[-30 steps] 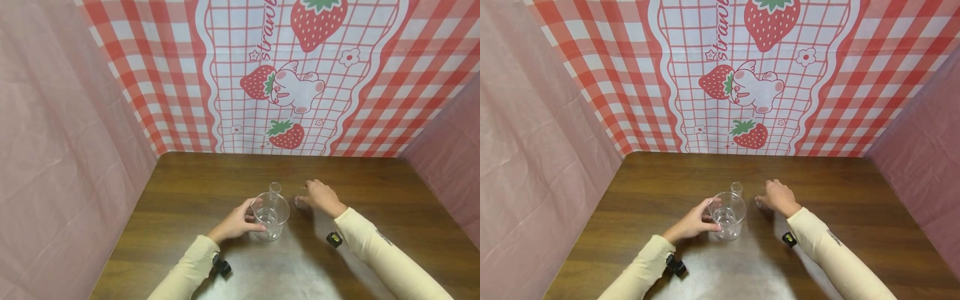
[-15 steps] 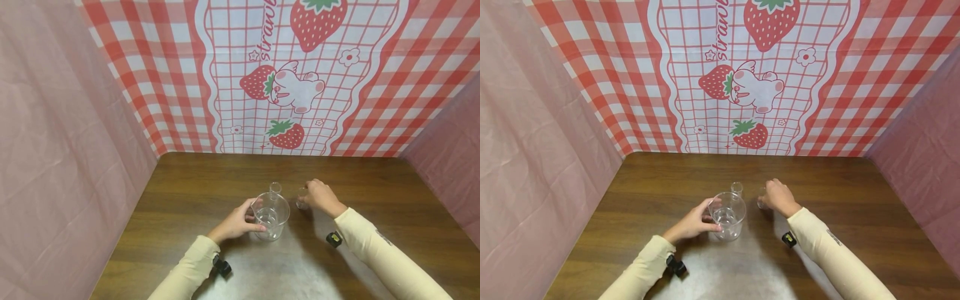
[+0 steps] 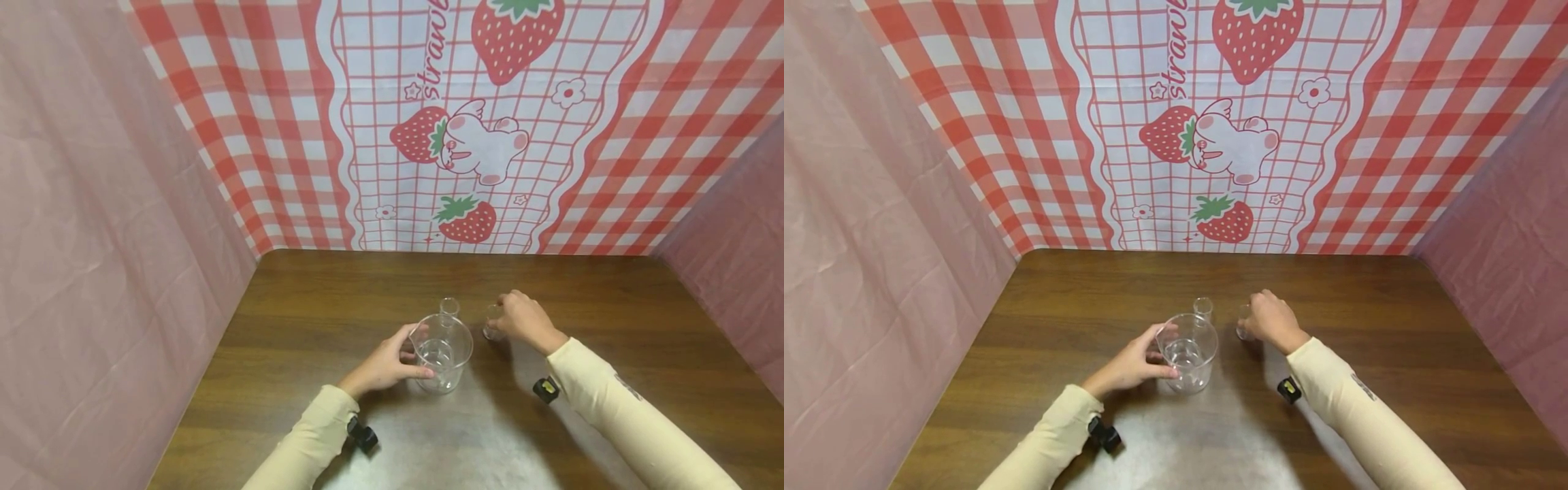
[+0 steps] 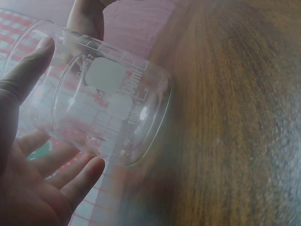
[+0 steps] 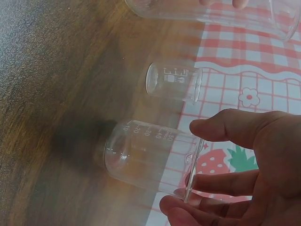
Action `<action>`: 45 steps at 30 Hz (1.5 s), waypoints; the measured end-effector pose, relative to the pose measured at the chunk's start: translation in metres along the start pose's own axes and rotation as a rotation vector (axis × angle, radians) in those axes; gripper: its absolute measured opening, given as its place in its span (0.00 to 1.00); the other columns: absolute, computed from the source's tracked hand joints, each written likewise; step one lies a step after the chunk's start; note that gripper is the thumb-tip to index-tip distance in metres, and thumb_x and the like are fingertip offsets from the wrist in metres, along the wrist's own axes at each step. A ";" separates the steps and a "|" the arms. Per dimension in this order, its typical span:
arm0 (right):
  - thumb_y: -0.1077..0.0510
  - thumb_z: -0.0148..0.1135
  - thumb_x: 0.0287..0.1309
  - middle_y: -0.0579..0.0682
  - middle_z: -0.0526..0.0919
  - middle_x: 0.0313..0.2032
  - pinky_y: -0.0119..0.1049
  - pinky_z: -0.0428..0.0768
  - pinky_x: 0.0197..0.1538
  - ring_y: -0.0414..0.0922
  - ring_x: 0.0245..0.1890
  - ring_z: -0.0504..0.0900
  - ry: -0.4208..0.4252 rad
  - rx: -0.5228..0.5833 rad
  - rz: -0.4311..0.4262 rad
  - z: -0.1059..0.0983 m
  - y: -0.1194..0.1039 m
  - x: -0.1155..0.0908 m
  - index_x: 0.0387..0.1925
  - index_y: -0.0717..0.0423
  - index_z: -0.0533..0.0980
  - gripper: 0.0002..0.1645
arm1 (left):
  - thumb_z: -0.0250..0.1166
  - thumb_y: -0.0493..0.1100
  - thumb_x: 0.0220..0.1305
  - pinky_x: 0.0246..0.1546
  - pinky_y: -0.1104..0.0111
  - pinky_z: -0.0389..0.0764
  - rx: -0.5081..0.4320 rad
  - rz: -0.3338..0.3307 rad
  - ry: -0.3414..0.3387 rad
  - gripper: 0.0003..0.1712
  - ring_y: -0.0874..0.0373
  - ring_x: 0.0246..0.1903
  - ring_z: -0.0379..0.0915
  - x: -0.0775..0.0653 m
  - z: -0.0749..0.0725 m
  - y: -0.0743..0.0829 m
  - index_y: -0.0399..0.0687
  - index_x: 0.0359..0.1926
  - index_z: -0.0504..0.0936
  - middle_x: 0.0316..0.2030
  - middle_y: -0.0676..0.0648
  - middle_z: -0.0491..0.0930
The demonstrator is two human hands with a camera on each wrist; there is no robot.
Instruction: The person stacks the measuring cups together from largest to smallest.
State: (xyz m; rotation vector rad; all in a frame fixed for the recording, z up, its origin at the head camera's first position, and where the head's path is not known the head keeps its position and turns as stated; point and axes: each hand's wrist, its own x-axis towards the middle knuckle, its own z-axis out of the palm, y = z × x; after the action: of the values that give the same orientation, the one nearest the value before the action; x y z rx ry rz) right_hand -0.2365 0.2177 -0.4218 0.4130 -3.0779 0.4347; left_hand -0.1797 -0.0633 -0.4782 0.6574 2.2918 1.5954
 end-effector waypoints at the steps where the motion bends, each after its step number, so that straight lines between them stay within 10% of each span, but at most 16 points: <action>1: 0.53 0.70 0.47 0.67 0.82 0.39 0.60 0.81 0.44 0.64 0.40 0.81 0.000 0.001 0.000 -0.001 0.000 0.000 0.40 0.71 0.80 0.25 | 0.75 0.42 0.52 0.61 0.60 0.78 0.001 -0.001 0.001 0.49 0.44 0.61 0.72 0.000 0.000 0.000 0.44 0.72 0.59 0.69 0.41 0.66; 45: 0.51 0.69 0.47 0.66 0.81 0.39 0.59 0.80 0.43 0.61 0.40 0.80 0.080 0.032 -0.018 -0.030 -0.016 -0.007 0.45 0.71 0.80 0.29 | 0.75 0.41 0.53 0.60 0.62 0.79 -0.014 0.007 -0.003 0.48 0.43 0.61 0.72 0.000 0.000 -0.002 0.43 0.71 0.59 0.69 0.40 0.66</action>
State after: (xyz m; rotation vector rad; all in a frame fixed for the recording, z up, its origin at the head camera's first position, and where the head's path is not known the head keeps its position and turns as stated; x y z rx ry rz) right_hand -0.2267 0.2134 -0.3887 0.4125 -2.9913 0.4875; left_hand -0.1799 -0.0639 -0.4802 0.6649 2.2762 1.6113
